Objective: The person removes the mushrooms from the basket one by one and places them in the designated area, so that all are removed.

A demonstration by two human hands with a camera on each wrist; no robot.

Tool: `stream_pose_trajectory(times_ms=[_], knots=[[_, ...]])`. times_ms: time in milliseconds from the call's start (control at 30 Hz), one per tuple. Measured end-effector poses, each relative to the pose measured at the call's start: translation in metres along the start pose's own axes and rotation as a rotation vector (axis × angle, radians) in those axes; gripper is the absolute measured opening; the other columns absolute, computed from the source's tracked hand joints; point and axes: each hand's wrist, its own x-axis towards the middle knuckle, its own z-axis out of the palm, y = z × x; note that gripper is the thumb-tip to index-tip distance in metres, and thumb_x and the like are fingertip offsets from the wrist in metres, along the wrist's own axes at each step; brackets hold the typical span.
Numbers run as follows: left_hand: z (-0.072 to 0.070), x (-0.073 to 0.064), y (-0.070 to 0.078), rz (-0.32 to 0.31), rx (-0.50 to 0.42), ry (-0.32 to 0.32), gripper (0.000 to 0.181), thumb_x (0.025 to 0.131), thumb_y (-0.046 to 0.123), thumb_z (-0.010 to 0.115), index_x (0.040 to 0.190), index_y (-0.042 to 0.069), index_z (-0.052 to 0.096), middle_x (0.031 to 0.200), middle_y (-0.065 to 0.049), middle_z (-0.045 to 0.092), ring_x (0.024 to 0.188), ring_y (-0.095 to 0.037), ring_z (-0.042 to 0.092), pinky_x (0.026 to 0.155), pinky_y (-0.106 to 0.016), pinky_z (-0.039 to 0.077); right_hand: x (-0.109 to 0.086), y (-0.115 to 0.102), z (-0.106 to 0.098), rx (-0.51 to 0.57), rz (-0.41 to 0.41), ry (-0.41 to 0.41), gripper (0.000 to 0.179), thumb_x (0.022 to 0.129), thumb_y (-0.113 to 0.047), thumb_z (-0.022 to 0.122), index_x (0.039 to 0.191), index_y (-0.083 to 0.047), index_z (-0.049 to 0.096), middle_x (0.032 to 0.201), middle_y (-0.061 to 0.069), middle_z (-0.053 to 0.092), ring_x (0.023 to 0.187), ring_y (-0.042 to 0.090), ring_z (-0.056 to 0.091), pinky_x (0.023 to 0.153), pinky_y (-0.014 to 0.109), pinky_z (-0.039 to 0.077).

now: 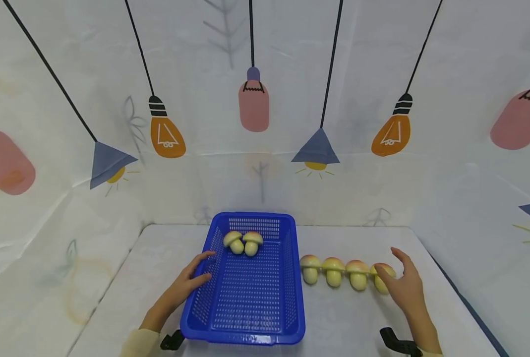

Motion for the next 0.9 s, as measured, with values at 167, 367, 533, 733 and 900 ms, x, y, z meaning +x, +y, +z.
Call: stream_pose_trajectory(times_ms=[167,367,533,733,900], knots=[[0.000,-0.001,0.000,0.002,-0.015,-0.005,0.057,0.106,0.021,0.054,0.159,0.019,0.033,0.166,-0.025,0.022,0.136,-0.049,0.045,0.094,-0.046,0.055,0.001,-0.033,0.011,-0.008,-0.097,0.015,0.075,0.090,-0.020,0.079,0.152,0.000,0.042,0.154,0.029,0.043,0.128,0.044,0.053,0.109,0.062,0.040],[-0.001,0.000,0.003,-0.008,-0.026,-0.010,0.057,0.106,0.021,0.053,0.159,0.020,0.032,0.162,-0.027,0.027,0.127,-0.043,0.054,0.087,-0.042,0.060,0.007,-0.062,0.036,0.043,-0.202,-0.029,0.077,0.088,-0.018,0.079,0.152,0.000,0.041,0.156,0.029,0.042,0.140,0.048,0.042,0.112,0.069,0.033],[0.000,0.000,0.003,0.002,-0.022,-0.017,0.057,0.106,0.021,0.053,0.159,0.018,0.032,0.162,-0.030,0.026,0.126,-0.042,0.055,0.087,-0.043,0.060,0.008,-0.078,0.058,0.077,-0.256,-0.114,0.081,0.090,-0.022,0.079,0.155,0.000,0.036,0.159,0.027,0.039,0.147,0.049,0.033,0.115,0.068,0.031],[0.000,0.000,0.002,-0.006,-0.017,0.005,0.057,0.105,0.019,0.054,0.158,0.019,0.033,0.164,-0.027,0.026,0.128,-0.043,0.053,0.087,-0.042,0.059,0.006,-0.104,0.085,0.117,-0.279,-0.206,0.089,0.089,-0.028,0.080,0.159,-0.005,0.031,0.161,0.024,0.037,0.150,0.046,0.032,0.117,0.069,0.028],[0.000,0.000,0.002,-0.017,-0.021,0.011,0.057,0.105,0.020,0.055,0.158,0.022,0.033,0.163,-0.026,0.026,0.128,-0.044,0.053,0.088,-0.044,0.060,0.004,-0.127,0.109,0.165,-0.289,-0.259,0.093,0.087,-0.029,0.081,0.160,-0.007,0.029,0.162,0.022,0.037,0.152,0.043,0.032,0.120,0.067,0.027]])
